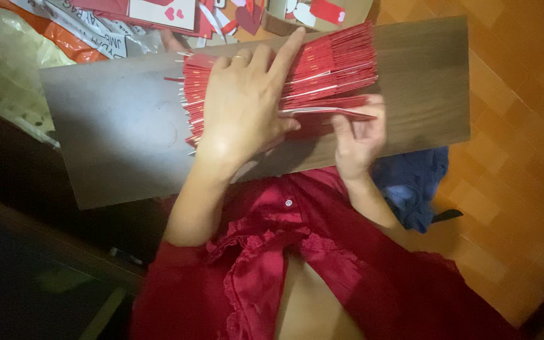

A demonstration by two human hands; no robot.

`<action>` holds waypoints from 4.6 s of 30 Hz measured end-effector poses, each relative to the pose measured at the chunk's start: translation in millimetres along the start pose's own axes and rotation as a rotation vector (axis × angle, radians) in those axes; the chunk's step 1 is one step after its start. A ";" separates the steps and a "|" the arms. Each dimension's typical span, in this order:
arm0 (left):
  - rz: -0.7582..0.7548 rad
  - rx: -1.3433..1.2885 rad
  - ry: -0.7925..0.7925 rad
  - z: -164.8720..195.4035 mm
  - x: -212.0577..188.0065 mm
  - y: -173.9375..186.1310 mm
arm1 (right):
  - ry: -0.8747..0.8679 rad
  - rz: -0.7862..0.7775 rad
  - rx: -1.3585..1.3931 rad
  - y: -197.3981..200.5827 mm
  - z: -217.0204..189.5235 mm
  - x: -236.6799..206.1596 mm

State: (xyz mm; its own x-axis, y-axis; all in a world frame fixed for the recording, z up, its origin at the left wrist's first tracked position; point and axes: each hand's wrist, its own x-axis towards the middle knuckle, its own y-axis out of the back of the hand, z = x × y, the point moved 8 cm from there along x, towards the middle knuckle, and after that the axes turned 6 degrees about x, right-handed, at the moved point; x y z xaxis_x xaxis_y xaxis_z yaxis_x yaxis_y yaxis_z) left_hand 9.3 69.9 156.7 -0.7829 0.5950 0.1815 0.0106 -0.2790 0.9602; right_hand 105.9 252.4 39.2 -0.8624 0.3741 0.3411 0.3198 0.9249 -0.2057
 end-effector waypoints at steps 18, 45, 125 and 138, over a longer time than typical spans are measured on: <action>0.078 0.049 0.028 2.2 -1.1 1.3 | 0.051 0.058 -0.019 -3.7 3.8 1.3; 0.076 0.022 0.047 1.3 -1.6 0.7 | -0.010 0.002 -0.021 -3.7 1.3 9.6; 0.386 -1.476 0.461 -133.4 -68.4 -123.3 | -0.095 -0.299 -0.280 11.7 80.2 67.2; 0.374 -1.474 0.486 -130.8 -69.7 -168.5 | -0.216 -0.314 -0.347 -2.2 110.5 46.7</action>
State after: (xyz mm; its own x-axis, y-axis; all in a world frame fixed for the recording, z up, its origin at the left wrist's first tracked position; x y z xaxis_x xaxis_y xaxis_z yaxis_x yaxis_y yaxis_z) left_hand -19.3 -23.2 -45.6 -0.9923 0.1234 -0.0095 -0.1188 -0.9709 -0.2082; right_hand 21.6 260.3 -45.8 -0.9874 0.0857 0.1332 0.1120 0.9724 0.2049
